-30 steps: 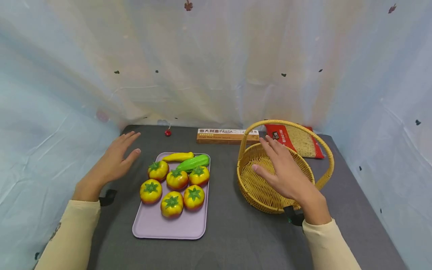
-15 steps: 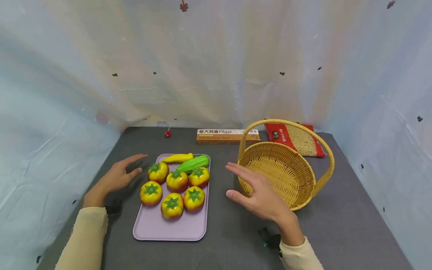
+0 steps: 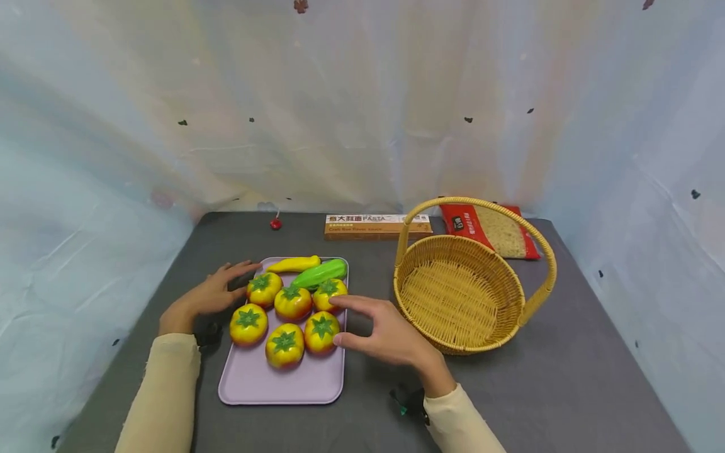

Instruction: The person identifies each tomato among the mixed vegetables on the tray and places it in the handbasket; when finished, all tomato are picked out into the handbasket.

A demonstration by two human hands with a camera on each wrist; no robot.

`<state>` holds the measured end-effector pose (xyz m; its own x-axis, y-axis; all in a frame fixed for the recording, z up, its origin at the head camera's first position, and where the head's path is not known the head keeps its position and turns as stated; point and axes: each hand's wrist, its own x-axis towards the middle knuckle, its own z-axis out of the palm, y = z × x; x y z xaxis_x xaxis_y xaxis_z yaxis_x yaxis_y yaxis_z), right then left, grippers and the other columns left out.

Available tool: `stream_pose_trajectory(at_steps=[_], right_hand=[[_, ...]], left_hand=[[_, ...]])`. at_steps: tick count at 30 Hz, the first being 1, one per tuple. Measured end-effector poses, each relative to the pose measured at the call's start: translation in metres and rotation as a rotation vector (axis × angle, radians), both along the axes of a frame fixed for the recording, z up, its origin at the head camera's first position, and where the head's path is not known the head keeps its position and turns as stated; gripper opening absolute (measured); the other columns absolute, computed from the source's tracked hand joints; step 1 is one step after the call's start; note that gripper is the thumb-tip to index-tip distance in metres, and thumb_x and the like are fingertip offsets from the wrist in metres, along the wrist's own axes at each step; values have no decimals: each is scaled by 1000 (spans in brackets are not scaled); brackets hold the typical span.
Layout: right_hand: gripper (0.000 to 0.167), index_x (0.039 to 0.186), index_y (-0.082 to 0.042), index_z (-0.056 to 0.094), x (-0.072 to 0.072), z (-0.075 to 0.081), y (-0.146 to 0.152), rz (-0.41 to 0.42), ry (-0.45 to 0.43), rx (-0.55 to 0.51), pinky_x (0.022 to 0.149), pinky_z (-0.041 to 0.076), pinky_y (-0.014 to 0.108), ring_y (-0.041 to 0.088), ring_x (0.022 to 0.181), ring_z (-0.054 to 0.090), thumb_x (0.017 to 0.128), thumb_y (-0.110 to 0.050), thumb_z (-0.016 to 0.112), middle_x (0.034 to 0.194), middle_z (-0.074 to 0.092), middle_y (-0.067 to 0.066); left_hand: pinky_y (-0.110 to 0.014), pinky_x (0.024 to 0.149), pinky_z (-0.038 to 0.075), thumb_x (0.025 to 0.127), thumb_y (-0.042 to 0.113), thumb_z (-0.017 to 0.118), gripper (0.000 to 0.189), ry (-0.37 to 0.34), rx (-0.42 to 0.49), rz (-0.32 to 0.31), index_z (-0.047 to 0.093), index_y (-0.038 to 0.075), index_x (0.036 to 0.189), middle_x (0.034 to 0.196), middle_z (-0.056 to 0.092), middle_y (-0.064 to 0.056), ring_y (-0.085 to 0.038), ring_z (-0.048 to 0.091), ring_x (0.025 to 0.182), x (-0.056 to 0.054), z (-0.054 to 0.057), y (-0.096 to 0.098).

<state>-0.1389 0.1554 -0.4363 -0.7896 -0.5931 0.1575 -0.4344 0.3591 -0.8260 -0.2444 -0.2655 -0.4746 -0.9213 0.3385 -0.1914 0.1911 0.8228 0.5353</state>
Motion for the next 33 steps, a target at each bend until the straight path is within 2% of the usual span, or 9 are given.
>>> stream_pose_trajectory(at_steps=[3, 6, 9, 12, 21, 28, 33], right_hand=[[61, 156, -17, 62, -5, -8, -6, 37, -54, -28, 124, 48, 49, 25, 146, 62, 100, -31, 81, 152, 69, 2], [60, 155, -15, 63, -9, -17, -10, 66, -101, -68, 124, 47, 52, 29, 146, 62, 100, -28, 82, 153, 68, 3], [61, 155, -15, 63, -10, -25, -13, 82, -143, -97, 124, 46, 56, 26, 147, 60, 99, -25, 82, 157, 65, 1], [63, 156, -15, 62, -8, -32, -15, 77, -147, -102, 123, 47, 56, 22, 146, 60, 98, -26, 83, 159, 63, 0], [64, 155, -16, 63, -7, -45, -23, 25, -42, -54, 113, 57, 49, 16, 135, 64, 95, -16, 84, 158, 63, -3], [71, 151, -14, 67, -8, -46, -30, -39, 0, -1, 103, 61, 41, 13, 118, 65, 86, -23, 94, 140, 62, -1], [69, 150, -18, 68, -8, -45, -32, -28, 34, 39, 105, 58, 40, 12, 123, 63, 85, -20, 92, 149, 61, -1]], left_hand=[[-93, 118, 0, 108, 22, 62, 65, -10, 7, 3, 42, 19, 170, 178, 25, -31, -67, 7, 161, 1, 1, -1], [-93, 118, -2, 108, 24, 62, 66, -18, 18, 3, 40, 19, 171, 178, 23, -31, -67, 5, 162, 1, 0, 0], [-92, 118, -3, 108, 24, 61, 68, -32, 20, 4, 38, 20, 172, 179, 21, -30, -66, 3, 162, 1, 1, 1], [-90, 119, -5, 108, 26, 62, 70, -52, 20, 4, 36, 20, 173, 180, 19, -29, -66, 1, 163, 1, 1, 2], [-88, 121, -7, 106, 27, 63, 74, -99, 13, 22, 34, 23, 174, 181, 16, -27, -64, -3, 163, 0, 2, 3], [-88, 122, -6, 105, 27, 64, 75, -112, 2, 33, 34, 24, 174, 182, 16, -26, -64, -2, 164, -1, 5, 3], [-87, 122, -8, 105, 27, 63, 75, -121, 6, 36, 33, 25, 174, 182, 15, -24, -62, -4, 164, -2, 6, 2]])
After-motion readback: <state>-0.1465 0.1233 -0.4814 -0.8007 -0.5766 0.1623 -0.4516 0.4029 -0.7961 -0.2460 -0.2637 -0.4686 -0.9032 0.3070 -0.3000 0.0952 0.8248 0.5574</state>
